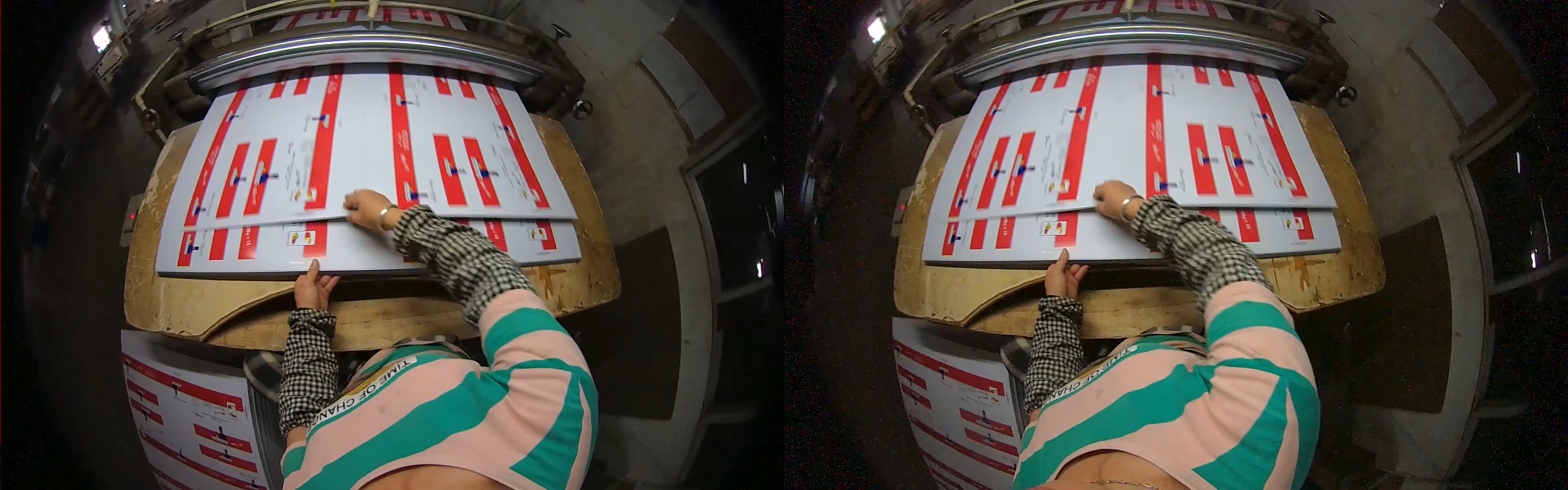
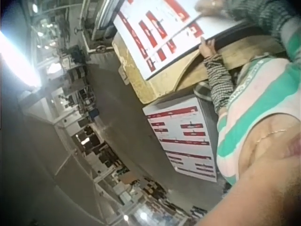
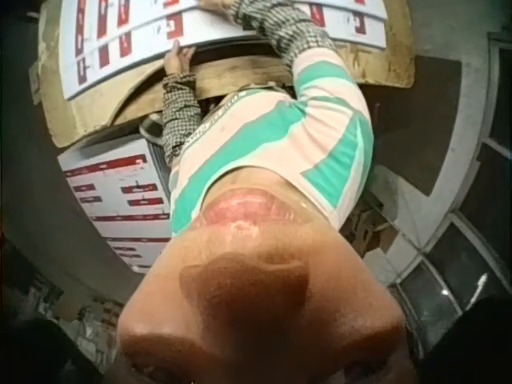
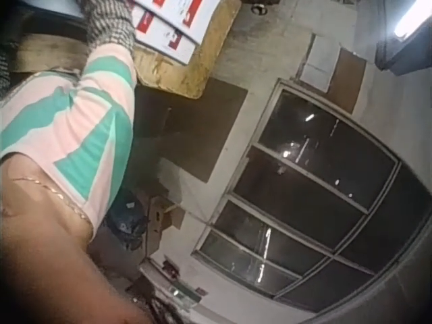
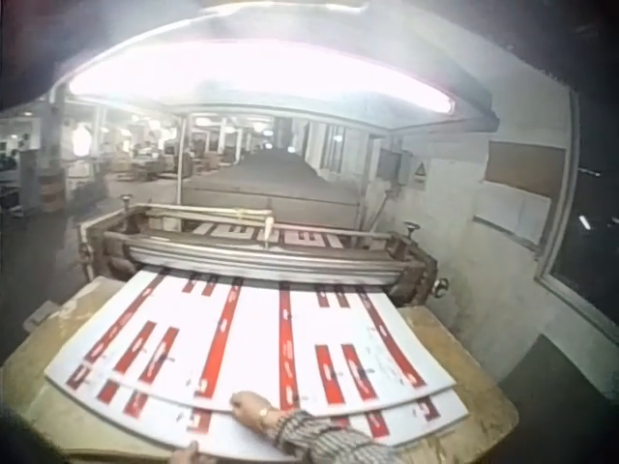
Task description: Picking up large printed sheets and feeding them one by one into an industrial paper rolling or coating machine.
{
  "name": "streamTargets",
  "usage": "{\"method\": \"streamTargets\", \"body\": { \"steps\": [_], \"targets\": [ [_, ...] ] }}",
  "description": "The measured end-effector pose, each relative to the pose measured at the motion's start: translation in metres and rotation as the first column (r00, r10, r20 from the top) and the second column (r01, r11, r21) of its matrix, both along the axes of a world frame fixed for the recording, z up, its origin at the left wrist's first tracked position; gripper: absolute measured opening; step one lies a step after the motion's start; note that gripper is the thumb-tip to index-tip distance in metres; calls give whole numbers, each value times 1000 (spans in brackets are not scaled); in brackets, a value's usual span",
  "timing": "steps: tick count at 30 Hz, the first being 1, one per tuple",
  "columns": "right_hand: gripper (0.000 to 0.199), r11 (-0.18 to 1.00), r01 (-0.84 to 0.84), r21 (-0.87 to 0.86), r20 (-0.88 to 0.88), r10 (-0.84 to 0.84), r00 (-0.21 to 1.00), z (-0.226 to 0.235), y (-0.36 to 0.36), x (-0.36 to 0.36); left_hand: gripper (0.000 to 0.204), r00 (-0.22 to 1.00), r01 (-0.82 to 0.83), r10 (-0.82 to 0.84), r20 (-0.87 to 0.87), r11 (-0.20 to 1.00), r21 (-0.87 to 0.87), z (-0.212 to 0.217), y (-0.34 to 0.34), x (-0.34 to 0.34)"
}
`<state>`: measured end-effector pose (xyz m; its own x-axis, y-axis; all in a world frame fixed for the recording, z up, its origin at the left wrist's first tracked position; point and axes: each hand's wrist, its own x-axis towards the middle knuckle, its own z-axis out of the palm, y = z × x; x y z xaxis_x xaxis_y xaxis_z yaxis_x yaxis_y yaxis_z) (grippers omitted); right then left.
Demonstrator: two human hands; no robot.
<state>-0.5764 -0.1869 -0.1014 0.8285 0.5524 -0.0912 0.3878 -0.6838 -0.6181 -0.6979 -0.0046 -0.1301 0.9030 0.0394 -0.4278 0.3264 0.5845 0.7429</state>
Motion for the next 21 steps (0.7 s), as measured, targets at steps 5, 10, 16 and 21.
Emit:
{"method": "streamTargets", "body": {
  "steps": [5, 10, 16, 21],
  "targets": [
    [73, 936, -149, -319, 217, 225, 950, -1, 25, -41, 28, 1000, 9, -9, -4, 1000, 0, -11, 9, 4],
    [46, 926, -224, -304, 166, 283, 945, 16, 9, -53, 13, 997, 65, -61, 39, 993, -96, -4, 8, 2],
    [19, 981, -150, 123, 170, 128, 977, 74, -1, -40, 30, 991, -128, 125, -57, 990, -52, 3, 0, 1],
    [13, 954, -210, 213, 167, 176, 970, 42, 0, -58, 31, 988, -135, 133, -73, 991, -23, 2, 0, 5]
  ]
}}
